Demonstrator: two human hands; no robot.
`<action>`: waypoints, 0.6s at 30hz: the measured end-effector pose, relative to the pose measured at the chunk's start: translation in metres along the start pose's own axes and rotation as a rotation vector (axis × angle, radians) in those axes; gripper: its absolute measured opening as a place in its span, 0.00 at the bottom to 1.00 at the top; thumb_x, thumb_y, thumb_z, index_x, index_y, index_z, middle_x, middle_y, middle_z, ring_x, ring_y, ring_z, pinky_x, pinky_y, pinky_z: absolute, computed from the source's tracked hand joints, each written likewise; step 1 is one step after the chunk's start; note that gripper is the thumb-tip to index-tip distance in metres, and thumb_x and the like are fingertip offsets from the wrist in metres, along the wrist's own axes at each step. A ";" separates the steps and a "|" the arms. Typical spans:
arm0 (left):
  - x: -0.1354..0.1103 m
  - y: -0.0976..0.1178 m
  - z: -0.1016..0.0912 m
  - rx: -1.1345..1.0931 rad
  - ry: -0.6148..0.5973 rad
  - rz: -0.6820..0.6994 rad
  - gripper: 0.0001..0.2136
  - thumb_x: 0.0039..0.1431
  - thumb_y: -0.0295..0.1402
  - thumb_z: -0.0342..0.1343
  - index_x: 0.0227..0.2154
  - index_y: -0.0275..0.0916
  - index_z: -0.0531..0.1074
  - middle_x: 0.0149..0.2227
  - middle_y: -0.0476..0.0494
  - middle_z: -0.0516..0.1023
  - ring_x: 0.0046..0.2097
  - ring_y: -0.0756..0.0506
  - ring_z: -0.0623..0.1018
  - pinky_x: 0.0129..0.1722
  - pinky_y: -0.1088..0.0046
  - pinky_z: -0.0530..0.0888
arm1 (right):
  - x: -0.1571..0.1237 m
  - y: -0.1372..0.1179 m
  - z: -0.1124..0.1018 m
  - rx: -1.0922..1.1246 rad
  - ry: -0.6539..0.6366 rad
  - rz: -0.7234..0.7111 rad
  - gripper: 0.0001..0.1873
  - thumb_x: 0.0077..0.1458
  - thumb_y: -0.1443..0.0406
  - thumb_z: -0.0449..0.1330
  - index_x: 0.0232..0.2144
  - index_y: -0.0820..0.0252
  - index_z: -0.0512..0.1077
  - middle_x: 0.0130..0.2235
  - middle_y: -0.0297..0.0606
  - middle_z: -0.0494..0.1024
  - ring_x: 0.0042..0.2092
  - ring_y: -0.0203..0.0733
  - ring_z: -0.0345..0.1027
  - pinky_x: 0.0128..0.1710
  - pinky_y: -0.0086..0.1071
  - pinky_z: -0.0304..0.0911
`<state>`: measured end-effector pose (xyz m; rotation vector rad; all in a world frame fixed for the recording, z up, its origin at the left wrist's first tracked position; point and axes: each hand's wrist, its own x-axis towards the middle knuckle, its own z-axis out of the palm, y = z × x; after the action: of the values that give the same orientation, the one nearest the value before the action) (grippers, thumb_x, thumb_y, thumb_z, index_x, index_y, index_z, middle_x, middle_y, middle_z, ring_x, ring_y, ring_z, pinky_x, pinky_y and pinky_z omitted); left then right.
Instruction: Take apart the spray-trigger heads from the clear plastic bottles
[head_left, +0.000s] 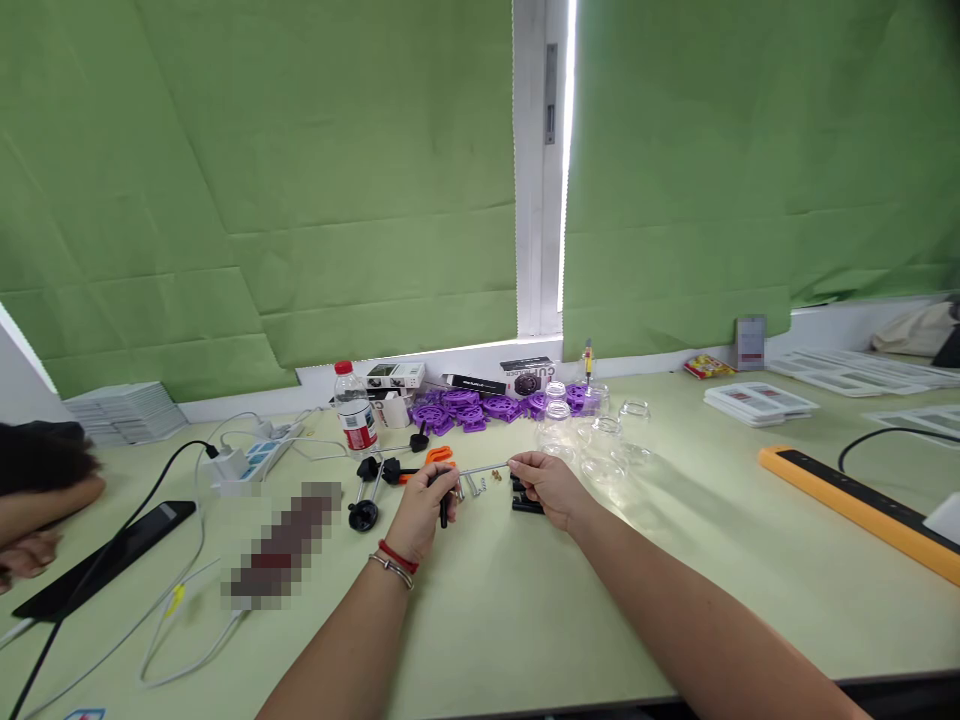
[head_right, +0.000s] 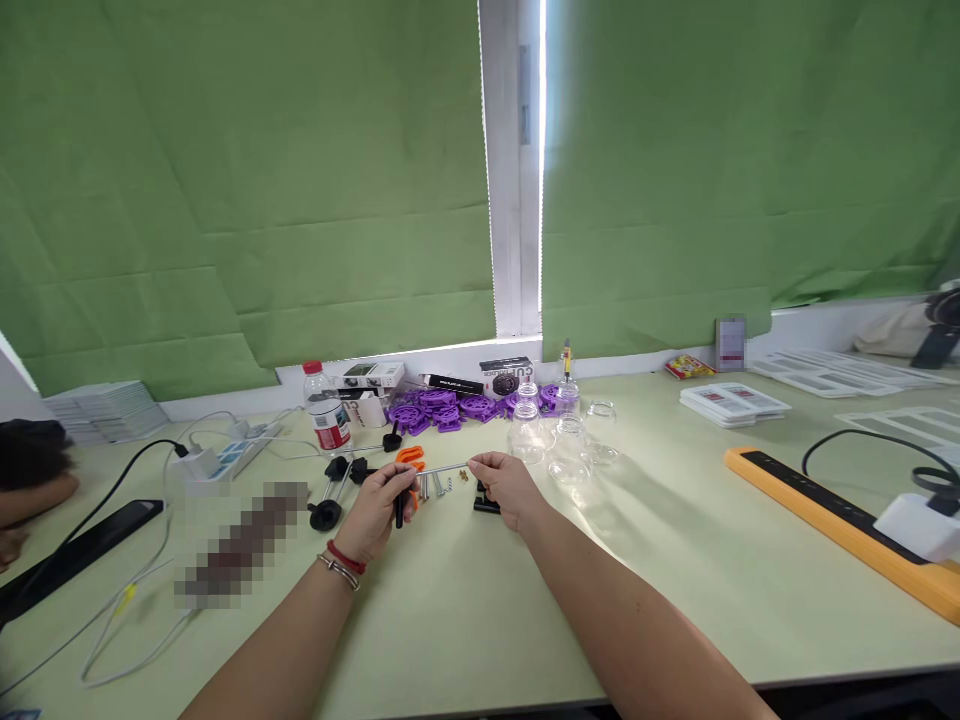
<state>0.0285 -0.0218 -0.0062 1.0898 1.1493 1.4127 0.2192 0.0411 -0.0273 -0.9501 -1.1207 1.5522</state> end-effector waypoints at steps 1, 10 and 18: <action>0.000 0.000 0.000 0.000 -0.001 0.000 0.14 0.47 0.41 0.61 0.29 0.36 0.66 0.25 0.51 0.70 0.16 0.56 0.66 0.16 0.78 0.60 | 0.001 0.001 0.000 0.000 -0.003 -0.002 0.17 0.34 0.58 0.70 0.25 0.63 0.72 0.20 0.27 0.61 0.22 0.27 0.47 0.19 0.25 0.41; 0.000 0.000 0.000 0.016 -0.010 0.001 0.14 0.48 0.42 0.60 0.29 0.36 0.66 0.24 0.52 0.70 0.16 0.55 0.66 0.16 0.78 0.60 | 0.000 0.002 0.000 -0.017 -0.010 0.008 0.17 0.35 0.57 0.69 0.25 0.63 0.71 0.20 0.27 0.61 0.21 0.27 0.47 0.19 0.25 0.40; 0.002 -0.002 -0.002 0.033 -0.016 0.002 0.15 0.47 0.42 0.61 0.29 0.36 0.67 0.25 0.51 0.70 0.16 0.55 0.67 0.16 0.78 0.60 | 0.000 0.002 -0.001 -0.100 -0.025 -0.012 0.18 0.37 0.54 0.67 0.24 0.62 0.70 0.18 0.26 0.61 0.20 0.27 0.45 0.20 0.26 0.40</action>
<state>0.0270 -0.0201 -0.0087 1.1239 1.1636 1.3884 0.2197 0.0411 -0.0293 -0.9910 -1.2293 1.5144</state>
